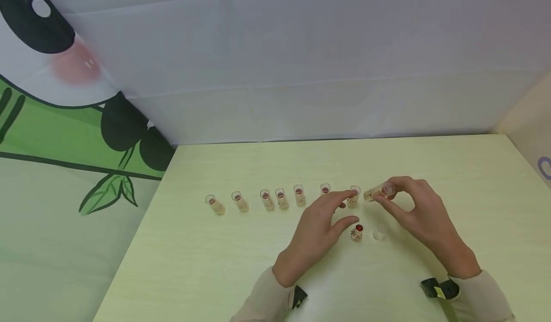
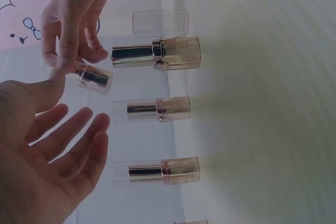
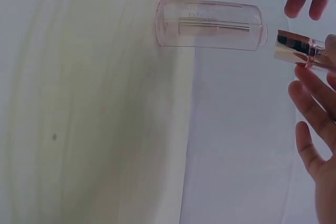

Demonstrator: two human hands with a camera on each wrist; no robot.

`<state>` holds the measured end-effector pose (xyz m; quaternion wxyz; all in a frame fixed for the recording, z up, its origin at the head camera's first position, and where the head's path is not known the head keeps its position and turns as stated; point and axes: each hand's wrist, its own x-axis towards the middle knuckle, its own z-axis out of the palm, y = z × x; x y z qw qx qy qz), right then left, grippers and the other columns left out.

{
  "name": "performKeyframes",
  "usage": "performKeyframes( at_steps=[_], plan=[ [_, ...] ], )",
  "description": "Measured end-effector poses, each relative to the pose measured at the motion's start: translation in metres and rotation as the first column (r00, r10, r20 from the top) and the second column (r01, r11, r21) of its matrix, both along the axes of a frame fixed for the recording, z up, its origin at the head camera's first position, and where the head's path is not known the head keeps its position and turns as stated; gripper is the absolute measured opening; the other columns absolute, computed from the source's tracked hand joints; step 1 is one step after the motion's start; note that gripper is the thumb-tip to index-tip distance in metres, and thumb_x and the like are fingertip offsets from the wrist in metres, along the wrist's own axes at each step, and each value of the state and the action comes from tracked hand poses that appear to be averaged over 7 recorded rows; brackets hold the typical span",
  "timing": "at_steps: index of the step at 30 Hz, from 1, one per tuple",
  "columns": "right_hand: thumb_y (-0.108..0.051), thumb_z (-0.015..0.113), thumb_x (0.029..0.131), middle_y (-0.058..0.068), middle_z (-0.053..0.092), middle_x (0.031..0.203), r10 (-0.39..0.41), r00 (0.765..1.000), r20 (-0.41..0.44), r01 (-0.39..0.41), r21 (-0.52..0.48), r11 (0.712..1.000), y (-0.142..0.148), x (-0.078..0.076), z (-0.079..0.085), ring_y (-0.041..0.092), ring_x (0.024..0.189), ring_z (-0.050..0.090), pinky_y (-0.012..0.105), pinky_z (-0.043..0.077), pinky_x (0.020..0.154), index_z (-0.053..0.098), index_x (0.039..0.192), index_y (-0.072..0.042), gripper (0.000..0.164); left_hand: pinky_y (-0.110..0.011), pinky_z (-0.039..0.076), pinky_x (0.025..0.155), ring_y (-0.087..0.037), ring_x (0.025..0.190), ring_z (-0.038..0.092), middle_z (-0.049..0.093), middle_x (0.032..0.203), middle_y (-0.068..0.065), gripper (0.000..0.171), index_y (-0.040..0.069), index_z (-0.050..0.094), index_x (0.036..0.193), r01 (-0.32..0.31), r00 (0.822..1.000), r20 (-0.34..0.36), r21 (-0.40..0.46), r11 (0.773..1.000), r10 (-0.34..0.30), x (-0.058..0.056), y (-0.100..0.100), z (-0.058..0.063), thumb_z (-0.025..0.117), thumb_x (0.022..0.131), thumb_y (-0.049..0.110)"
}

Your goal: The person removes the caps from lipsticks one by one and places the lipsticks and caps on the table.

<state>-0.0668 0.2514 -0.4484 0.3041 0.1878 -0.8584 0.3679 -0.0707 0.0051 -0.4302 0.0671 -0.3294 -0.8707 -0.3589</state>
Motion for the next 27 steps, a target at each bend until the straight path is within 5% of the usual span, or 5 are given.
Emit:
performKeyframes(
  at_steps=[3, 6, 27],
  plan=[
    [-0.061, 0.064, 0.095, -0.007, 0.069, 0.090, 0.068, 0.998, -0.012, -0.069, -0.014, 0.998, -0.002, 0.002, 0.002, 0.002, 0.091, 0.055, 0.016, 0.039, 0.089, 0.072, 0.106, -0.010, 0.052, -0.025, 0.054, 0.099, -0.011, 0.112, 0.068, 0.067, 0.142, 0.004, 0.053, 0.018, 0.058, 0.146, 0.005, 1.000, -0.031, -0.007, 1.000, -0.005, 0.000, 0.002, 0.001, 0.075, 0.097, 0.029],
    [-0.063, 0.060, 0.096, -0.008, 0.070, 0.093, 0.102, 0.995, -0.008, -0.102, -0.017, 0.995, -0.005, 0.003, 0.003, 0.002, 0.092, 0.056, 0.014, 0.039, 0.090, 0.071, 0.107, -0.011, 0.054, -0.027, 0.055, 0.098, -0.012, 0.112, 0.068, 0.068, 0.140, 0.002, 0.054, 0.017, 0.059, 0.146, 0.011, 0.999, -0.030, -0.015, 1.000, -0.011, 0.000, 0.004, 0.002, 0.075, 0.097, 0.029],
    [-0.049, 0.067, 0.098, -0.003, 0.073, 0.101, 0.256, 0.962, -0.093, -0.265, -0.115, 0.957, -0.032, 0.021, 0.001, -0.001, 0.092, 0.062, 0.012, 0.047, 0.087, 0.069, 0.110, -0.003, 0.047, -0.017, 0.054, 0.080, -0.010, 0.095, 0.070, 0.073, 0.124, 0.003, 0.039, 0.015, 0.066, 0.132, 0.002, 0.999, -0.047, -0.002, 1.000, -0.002, 0.009, -0.002, -0.004, 0.076, 0.096, 0.028]
  ],
)
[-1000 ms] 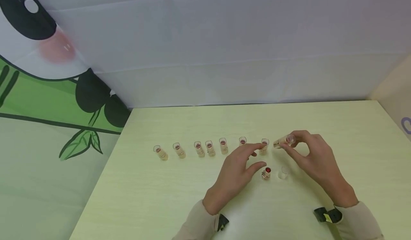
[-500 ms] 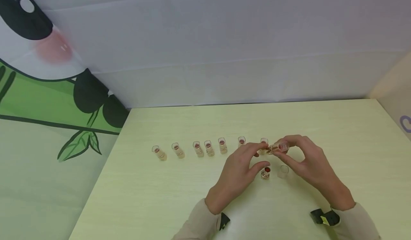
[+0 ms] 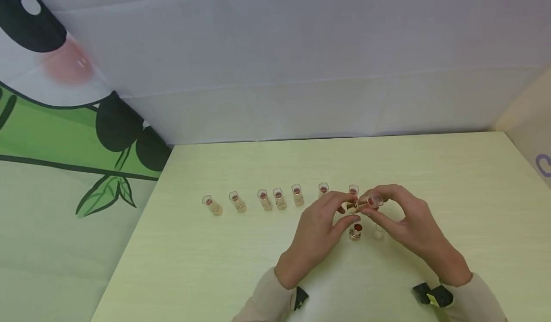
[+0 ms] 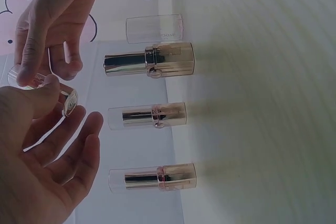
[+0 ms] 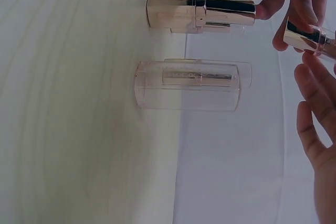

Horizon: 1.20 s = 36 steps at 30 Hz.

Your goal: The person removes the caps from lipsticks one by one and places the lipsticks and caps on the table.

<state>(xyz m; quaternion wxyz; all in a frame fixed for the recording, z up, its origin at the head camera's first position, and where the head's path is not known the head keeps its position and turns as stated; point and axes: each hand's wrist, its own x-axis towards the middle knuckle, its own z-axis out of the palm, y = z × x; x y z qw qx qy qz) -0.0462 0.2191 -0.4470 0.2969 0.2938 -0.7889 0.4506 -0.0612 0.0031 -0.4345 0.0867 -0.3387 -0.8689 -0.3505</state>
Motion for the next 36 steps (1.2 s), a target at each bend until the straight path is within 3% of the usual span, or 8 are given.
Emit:
performKeyframes(
  at_steps=[9, 18, 36],
  plan=[
    [-0.045, 0.066, 0.099, -0.002, 0.073, 0.103, 0.026, 0.998, 0.051, -0.026, -0.004, 1.000, -0.0053, 0.0031, 0.0014, -0.002, 0.093, 0.062, 0.010, 0.047, 0.092, 0.067, 0.114, -0.002, 0.045, -0.011, 0.046, 0.071, -0.007, 0.087, 0.067, 0.074, 0.116, 0.003, 0.035, 0.014, 0.068, 0.127, -0.004, 1.000, -0.008, 0.027, 1.000, 0.004, 0.0007, -0.0002, 0.0001, 0.076, 0.095, 0.027],
    [-0.047, 0.066, 0.099, -0.003, 0.074, 0.100, -0.004, 1.000, 0.021, 0.005, -0.027, 1.000, -0.0086, 0.0036, 0.0004, -0.002, 0.091, 0.061, 0.009, 0.048, 0.089, 0.069, 0.117, -0.002, 0.048, -0.008, 0.041, 0.068, -0.006, 0.081, 0.062, 0.075, 0.110, 0.005, 0.030, 0.016, 0.070, 0.123, -0.004, 0.999, -0.050, 0.053, 0.999, 0.007, 0.0011, -0.0016, 0.0038, 0.075, 0.096, 0.029],
    [-0.042, 0.070, 0.098, -0.001, 0.077, 0.096, 0.000, 1.000, -0.006, -0.001, -0.072, 0.997, -0.0097, 0.0024, 0.0017, -0.005, 0.092, 0.067, 0.009, 0.050, 0.084, 0.069, 0.106, 0.000, 0.043, -0.013, 0.052, 0.081, -0.011, 0.090, 0.068, 0.077, 0.107, 0.004, 0.026, 0.015, 0.073, 0.116, 0.010, 0.993, -0.115, 0.103, 0.995, 0.001, -0.0007, -0.0035, 0.0023, 0.077, 0.094, 0.028]
  ],
)
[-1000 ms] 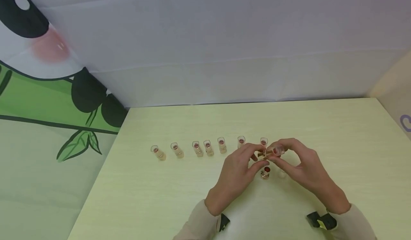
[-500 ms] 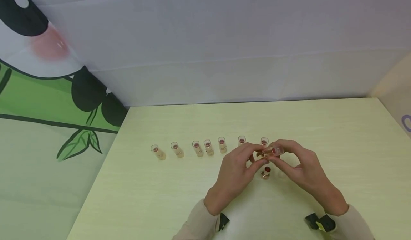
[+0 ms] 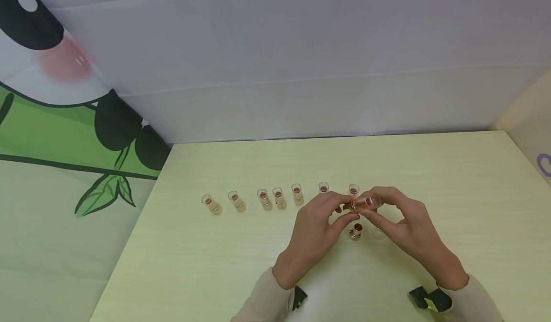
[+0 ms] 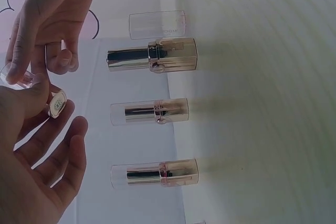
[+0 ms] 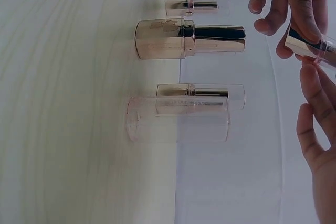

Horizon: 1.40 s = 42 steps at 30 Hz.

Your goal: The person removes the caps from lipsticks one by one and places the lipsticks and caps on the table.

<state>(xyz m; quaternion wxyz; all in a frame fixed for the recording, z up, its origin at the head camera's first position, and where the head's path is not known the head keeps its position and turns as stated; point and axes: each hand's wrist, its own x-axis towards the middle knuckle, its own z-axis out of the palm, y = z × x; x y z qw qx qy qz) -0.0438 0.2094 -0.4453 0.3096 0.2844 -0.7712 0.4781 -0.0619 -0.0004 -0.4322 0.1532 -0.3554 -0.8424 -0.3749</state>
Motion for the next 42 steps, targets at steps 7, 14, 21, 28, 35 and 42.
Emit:
performKeyframes(
  at_steps=[7, 14, 21, 28, 35, 42],
  plan=[
    [-0.039, 0.074, 0.097, -0.005, 0.072, 0.093, -0.033, 0.999, 0.032, 0.033, 0.008, 0.999, 0.005, -0.003, 0.002, -0.004, 0.088, 0.063, 0.009, 0.049, 0.084, 0.070, 0.108, -0.003, 0.038, -0.015, 0.053, 0.083, -0.009, 0.092, 0.068, 0.076, 0.107, 0.005, 0.025, 0.016, 0.072, 0.117, -0.011, 1.000, 0.003, -0.006, 1.000, 0.011, -0.004, 0.003, 0.002, 0.076, 0.095, 0.028],
    [0.011, 0.084, 0.075, -0.012, 0.074, 0.098, -0.078, 0.986, 0.148, 0.073, 0.039, 0.997, 0.010, -0.002, 0.008, -0.006, 0.094, 0.065, 0.010, 0.048, 0.090, 0.067, 0.110, -0.004, 0.042, -0.013, 0.053, 0.084, -0.008, 0.094, 0.069, 0.077, 0.108, 0.005, 0.025, 0.016, 0.073, 0.116, -0.015, 1.000, -0.002, -0.002, 1.000, 0.015, -0.006, 0.007, 0.005, 0.075, 0.095, 0.028],
    [0.014, 0.083, 0.072, -0.012, 0.071, 0.095, -0.094, 0.980, 0.173, 0.086, 0.055, 0.995, 0.012, -0.004, 0.011, -0.005, 0.092, 0.062, 0.012, 0.046, 0.090, 0.066, 0.108, -0.006, 0.044, -0.013, 0.051, 0.080, -0.011, 0.091, 0.069, 0.077, 0.106, 0.004, 0.025, 0.015, 0.074, 0.115, -0.020, 0.999, 0.026, 0.007, 1.000, 0.019, -0.006, 0.009, 0.008, 0.077, 0.094, 0.027],
    [0.013, 0.083, 0.073, -0.011, 0.075, 0.099, -0.078, 0.985, 0.153, 0.069, 0.061, 0.996, 0.013, -0.006, 0.014, -0.006, 0.096, 0.065, 0.011, 0.046, 0.091, 0.064, 0.108, -0.005, 0.044, -0.013, 0.049, 0.075, -0.010, 0.092, 0.067, 0.077, 0.107, 0.005, 0.026, 0.016, 0.073, 0.118, -0.031, 0.997, 0.070, -0.009, 0.999, 0.031, -0.008, 0.010, 0.008, 0.076, 0.095, 0.027],
    [-0.002, 0.081, 0.087, -0.003, 0.080, 0.108, -0.037, 0.997, 0.074, 0.037, 0.009, 0.999, 0.014, -0.008, 0.020, 0.000, 0.100, 0.069, 0.014, 0.048, 0.085, 0.064, 0.108, 0.000, 0.027, -0.014, 0.049, 0.076, -0.010, 0.093, 0.067, 0.077, 0.109, 0.005, 0.028, 0.016, 0.073, 0.120, -0.041, 0.994, 0.098, -0.030, 0.999, 0.043, -0.008, 0.011, 0.007, 0.077, 0.094, 0.027],
    [-0.001, 0.079, 0.089, -0.005, 0.078, 0.113, -0.049, 0.995, 0.088, 0.050, -0.014, 0.999, 0.016, -0.006, 0.026, 0.001, 0.095, 0.065, 0.015, 0.047, 0.089, 0.065, 0.113, 0.000, 0.028, -0.015, 0.049, 0.074, -0.011, 0.091, 0.068, 0.078, 0.108, 0.006, 0.030, 0.016, 0.073, 0.120, -0.075, 0.987, 0.136, -0.060, 0.995, 0.082, -0.009, 0.009, 0.008, 0.078, 0.093, 0.028]
  ],
)
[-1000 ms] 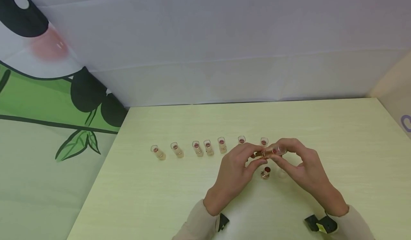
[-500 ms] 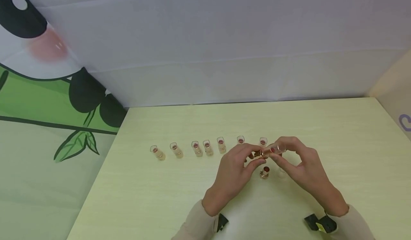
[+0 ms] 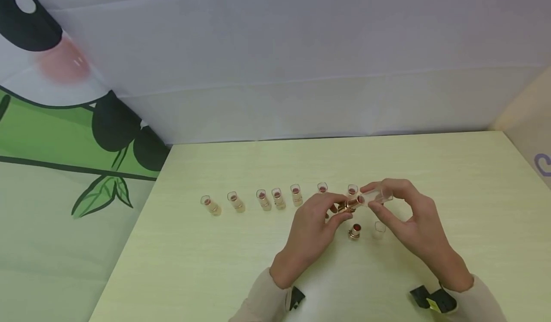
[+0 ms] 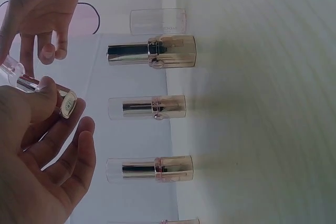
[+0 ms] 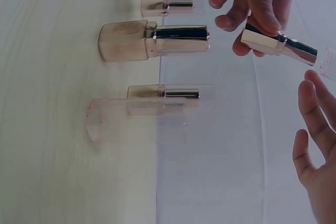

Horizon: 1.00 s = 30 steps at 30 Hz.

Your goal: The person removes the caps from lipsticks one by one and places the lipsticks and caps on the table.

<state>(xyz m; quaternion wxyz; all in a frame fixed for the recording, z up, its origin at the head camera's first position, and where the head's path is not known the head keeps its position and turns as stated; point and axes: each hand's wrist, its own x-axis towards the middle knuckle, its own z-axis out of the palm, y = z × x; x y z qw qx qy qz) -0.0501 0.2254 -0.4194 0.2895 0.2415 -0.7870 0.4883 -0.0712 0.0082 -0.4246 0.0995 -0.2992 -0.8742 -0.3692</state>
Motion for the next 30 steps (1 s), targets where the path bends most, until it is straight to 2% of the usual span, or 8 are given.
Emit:
performKeyframes(
  at_steps=[3, 6, 12, 17, 22, 26, 30],
  plan=[
    [-0.001, 0.079, 0.088, -0.004, 0.075, 0.114, -0.006, 1.000, 0.007, 0.006, -0.007, 1.000, 0.000, 0.000, 0.003, 0.001, 0.091, 0.061, 0.015, 0.046, 0.091, 0.066, 0.119, -0.001, 0.033, -0.016, 0.049, 0.074, -0.012, 0.090, 0.068, 0.077, 0.104, 0.005, 0.029, 0.016, 0.073, 0.118, -0.024, 0.999, 0.025, 0.002, 1.000, 0.024, -0.002, -0.003, 0.002, 0.079, 0.092, 0.028],
    [0.001, 0.079, 0.086, -0.004, 0.073, 0.113, -0.008, 1.000, 0.024, 0.009, -0.012, 1.000, -0.002, 0.001, 0.005, 0.002, 0.092, 0.061, 0.016, 0.046, 0.092, 0.067, 0.116, -0.002, 0.032, -0.019, 0.051, 0.073, -0.013, 0.089, 0.068, 0.077, 0.101, 0.003, 0.028, 0.015, 0.074, 0.117, -0.045, 0.998, 0.033, 0.024, 0.999, 0.044, -0.005, -0.006, 0.004, 0.079, 0.092, 0.026],
    [0.003, 0.077, 0.085, -0.003, 0.072, 0.113, 0.011, 1.000, 0.025, -0.011, -0.004, 1.000, -0.006, -0.001, 0.004, 0.003, 0.088, 0.060, 0.018, 0.046, 0.092, 0.066, 0.116, -0.002, 0.033, -0.029, 0.058, 0.072, -0.014, 0.087, 0.069, 0.077, 0.103, 0.001, 0.028, 0.013, 0.073, 0.117, -0.064, 0.998, 0.022, 0.107, 0.992, 0.062, -0.011, -0.013, 0.009, 0.080, 0.091, 0.022],
    [-0.002, 0.078, 0.087, -0.001, 0.072, 0.113, 0.045, 0.999, 0.009, -0.045, 0.010, 0.999, -0.010, -0.004, 0.000, 0.002, 0.088, 0.059, 0.018, 0.045, 0.091, 0.065, 0.120, -0.001, 0.035, -0.027, 0.058, 0.072, -0.014, 0.087, 0.069, 0.077, 0.104, 0.000, 0.028, 0.012, 0.073, 0.116, -0.082, 0.997, 0.002, 0.130, 0.988, 0.083, -0.015, -0.017, 0.012, 0.081, 0.090, 0.020],
    [0.004, 0.080, 0.079, 0.003, 0.073, 0.118, 0.037, 0.998, 0.046, -0.041, 0.075, 0.996, -0.013, -0.005, -0.004, 0.003, 0.095, 0.056, 0.018, 0.041, 0.094, 0.066, 0.121, -0.006, 0.045, -0.031, 0.059, 0.072, -0.015, 0.088, 0.069, 0.078, 0.104, 0.000, 0.030, 0.012, 0.073, 0.117, -0.109, 0.994, 0.006, 0.127, 0.986, 0.109, -0.018, -0.019, 0.016, 0.082, 0.090, 0.020],
    [0.002, 0.084, 0.076, -0.003, 0.072, 0.109, 0.007, 0.995, 0.096, -0.021, 0.151, 0.988, -0.019, -0.006, -0.006, 0.008, 0.107, 0.057, 0.024, 0.038, 0.092, 0.068, 0.118, -0.017, 0.049, -0.034, 0.059, 0.072, -0.015, 0.090, 0.069, 0.078, 0.103, 0.000, 0.030, 0.012, 0.073, 0.118, -0.130, 0.992, 0.009, 0.133, 0.983, 0.130, -0.019, -0.022, 0.019, 0.081, 0.090, 0.020],
    [-0.002, 0.087, 0.076, -0.013, 0.060, 0.092, 0.017, 0.996, 0.093, -0.037, 0.224, 0.974, -0.026, -0.009, -0.008, 0.019, 0.115, 0.065, 0.031, 0.035, 0.096, 0.068, 0.115, -0.021, 0.047, -0.031, 0.058, 0.072, -0.014, 0.090, 0.069, 0.078, 0.103, 0.001, 0.030, 0.013, 0.073, 0.118, -0.135, 0.990, -0.006, 0.143, 0.980, 0.137, -0.022, -0.023, 0.021, 0.081, 0.090, 0.021]
  ],
)
